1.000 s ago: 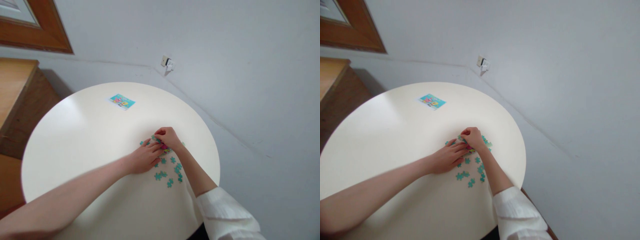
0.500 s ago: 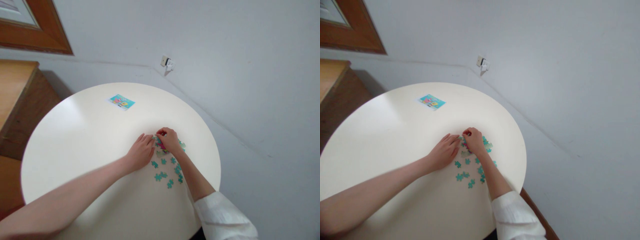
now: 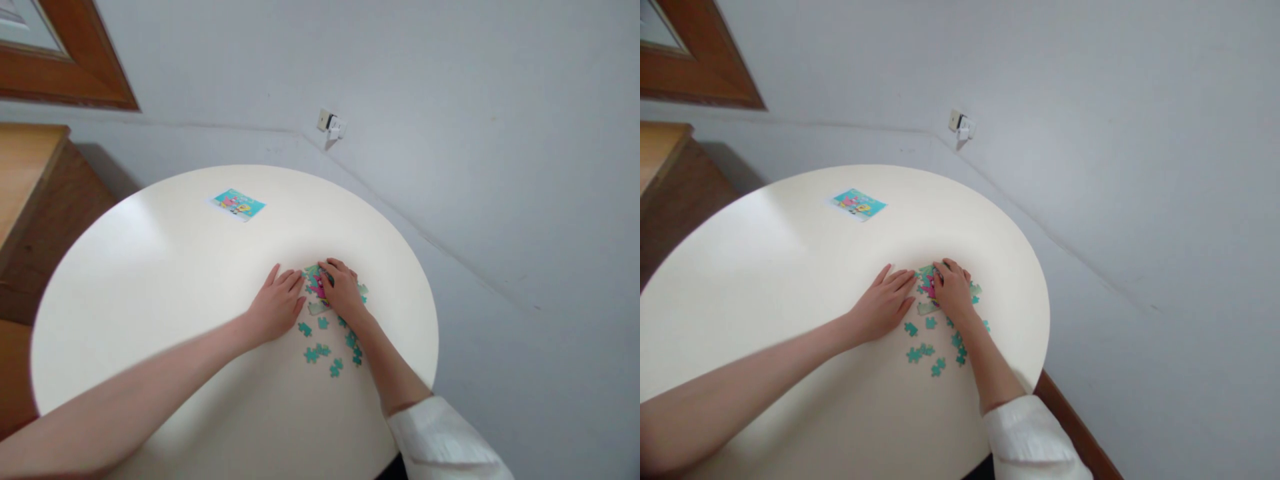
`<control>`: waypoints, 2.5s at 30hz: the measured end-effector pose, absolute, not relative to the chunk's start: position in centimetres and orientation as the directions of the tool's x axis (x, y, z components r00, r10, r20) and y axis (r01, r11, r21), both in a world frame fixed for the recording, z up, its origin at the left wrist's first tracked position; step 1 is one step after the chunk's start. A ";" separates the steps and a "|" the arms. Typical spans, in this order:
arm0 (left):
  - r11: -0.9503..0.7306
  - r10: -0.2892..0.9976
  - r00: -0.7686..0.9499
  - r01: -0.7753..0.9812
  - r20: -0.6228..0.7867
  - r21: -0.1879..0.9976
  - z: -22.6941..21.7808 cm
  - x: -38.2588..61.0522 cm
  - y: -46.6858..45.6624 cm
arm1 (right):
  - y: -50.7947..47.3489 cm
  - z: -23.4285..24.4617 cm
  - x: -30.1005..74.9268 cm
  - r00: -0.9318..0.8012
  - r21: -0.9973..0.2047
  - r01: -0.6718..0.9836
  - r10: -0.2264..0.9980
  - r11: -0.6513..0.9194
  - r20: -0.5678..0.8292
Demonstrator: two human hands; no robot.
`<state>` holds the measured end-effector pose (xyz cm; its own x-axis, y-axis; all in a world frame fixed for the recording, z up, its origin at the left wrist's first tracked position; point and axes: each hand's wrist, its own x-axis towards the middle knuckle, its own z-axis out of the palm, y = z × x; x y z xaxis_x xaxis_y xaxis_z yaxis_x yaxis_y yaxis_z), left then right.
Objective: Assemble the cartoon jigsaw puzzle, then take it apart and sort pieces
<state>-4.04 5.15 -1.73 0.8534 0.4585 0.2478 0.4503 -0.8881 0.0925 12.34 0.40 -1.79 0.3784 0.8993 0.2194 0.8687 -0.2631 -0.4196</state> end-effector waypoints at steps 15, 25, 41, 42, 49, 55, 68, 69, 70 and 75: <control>-0.860 0.510 0.830 0.491 0.227 0.137 -1.7 -4.1 4.9 | 0.4 -2.1 12.5 0.360 -0.408 0.881 0.901 -0.241 0.243; -0.843 0.526 0.840 0.496 0.133 0.209 -1.0 -4.1 5.1 | 0.3 -1.8 12.4 0.356 -0.409 0.880 0.905 -0.242 0.231; -0.807 0.571 0.790 0.492 0.222 0.326 -0.7 -3.6 6.4 | 0.2 -1.9 12.2 0.331 -0.398 0.892 0.911 -0.216 0.245; -0.783 0.603 0.769 0.519 0.212 0.342 -0.7 -3.6 6.6 | 0.2 -1.8 12.2 0.334 -0.399 0.890 0.911 -0.219 0.244; -0.681 0.721 0.667 0.635 0.186 0.364 -0.6 -3.4 6.8 | 0.2 -1.8 12.0 0.277 -0.403 0.901 0.929 -0.162 0.247; -0.665 0.731 0.663 0.636 0.165 0.391 -0.3 -3.4 6.9 | 0.1 -2.0 11.8 0.259 -0.400 0.907 0.926 -0.135 0.275; -0.631 0.754 0.632 0.625 0.177 0.459 -1.5 -3.2 7.5 | 0.1 -2.1 11.9 0.256 -0.399 0.907 0.930 -0.136 0.265; -0.628 0.757 0.630 0.626 0.175 0.463 -1.5 -3.2 7.6 | 0.1 -2.1 11.9 0.257 -0.397 0.907 0.930 -0.139 0.262; -0.625 0.758 0.628 0.626 0.174 0.465 -1.5 -3.2 7.6 | 0.1 -2.1 11.9 0.257 -0.395 0.908 0.931 -0.141 0.259; -0.629 0.756 0.630 0.627 0.177 0.459 -1.5 -3.2 7.7 | 0.2 -2.1 11.8 0.260 -0.397 0.907 0.930 -0.143 0.259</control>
